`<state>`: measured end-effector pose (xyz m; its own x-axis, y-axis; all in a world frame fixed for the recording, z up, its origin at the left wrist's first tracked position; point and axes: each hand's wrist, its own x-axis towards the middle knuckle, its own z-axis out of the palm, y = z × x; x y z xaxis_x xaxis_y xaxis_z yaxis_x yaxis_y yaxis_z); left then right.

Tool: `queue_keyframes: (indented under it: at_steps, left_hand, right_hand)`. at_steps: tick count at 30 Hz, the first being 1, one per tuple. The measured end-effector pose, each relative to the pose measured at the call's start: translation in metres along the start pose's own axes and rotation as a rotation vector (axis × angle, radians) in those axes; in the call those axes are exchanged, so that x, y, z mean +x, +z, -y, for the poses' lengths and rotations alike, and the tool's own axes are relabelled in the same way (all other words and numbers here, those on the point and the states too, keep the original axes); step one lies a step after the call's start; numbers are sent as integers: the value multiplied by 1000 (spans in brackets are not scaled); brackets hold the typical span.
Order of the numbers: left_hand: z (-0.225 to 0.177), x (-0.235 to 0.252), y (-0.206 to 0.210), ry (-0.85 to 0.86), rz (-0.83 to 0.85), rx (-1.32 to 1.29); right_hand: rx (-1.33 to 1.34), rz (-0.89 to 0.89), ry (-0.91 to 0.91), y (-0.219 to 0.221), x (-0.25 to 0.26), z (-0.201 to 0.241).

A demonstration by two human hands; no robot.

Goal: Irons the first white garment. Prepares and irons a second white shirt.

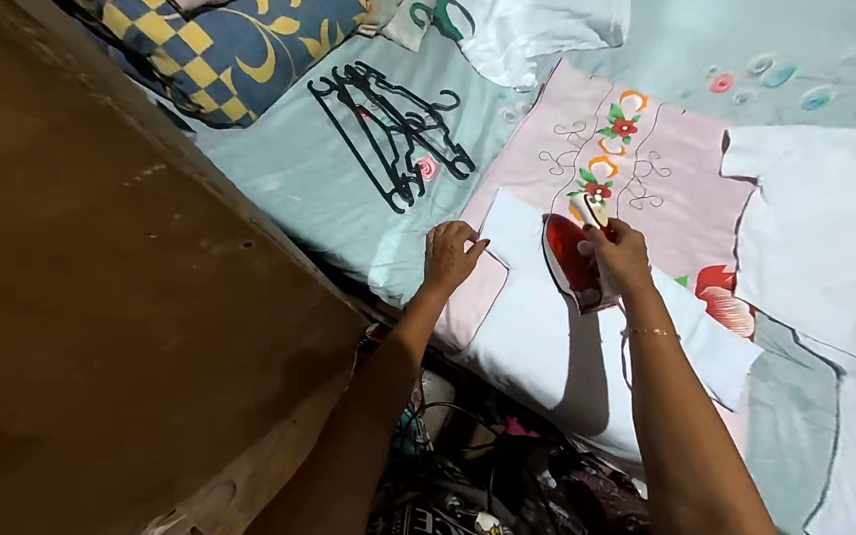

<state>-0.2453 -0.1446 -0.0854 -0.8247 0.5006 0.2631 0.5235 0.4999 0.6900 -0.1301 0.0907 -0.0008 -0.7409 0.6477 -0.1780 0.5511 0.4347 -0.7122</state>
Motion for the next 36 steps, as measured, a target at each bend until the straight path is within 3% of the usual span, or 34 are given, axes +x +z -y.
queue_keyframes:
  at_steps: [4, 10, 16, 21, 28, 36]
  left_hand:
    - [3, 0, 5, -13, -14, -2]
    - [2, -2, 4, 9, -54, -10]
    - [4, -4, 10, 35, -126, 11]
    - [3, -4, 8, 31, -100, 24]
    - [3, -6, 11, 29, -108, 23]
    - [5, -7, 14, 53, -160, 40]
  right_hand:
    - [-39, 109, -56, -14, -24, -17]
    - [-50, 55, -167, -9, -35, -3]
    - [-128, 22, -212, 42, 19, 38]
    - [-124, -26, -118, 57, 49, 60]
    - [-43, 239, -268, 36, 11, 38]
    - [-77, 32, -169, 67, 18, 74]
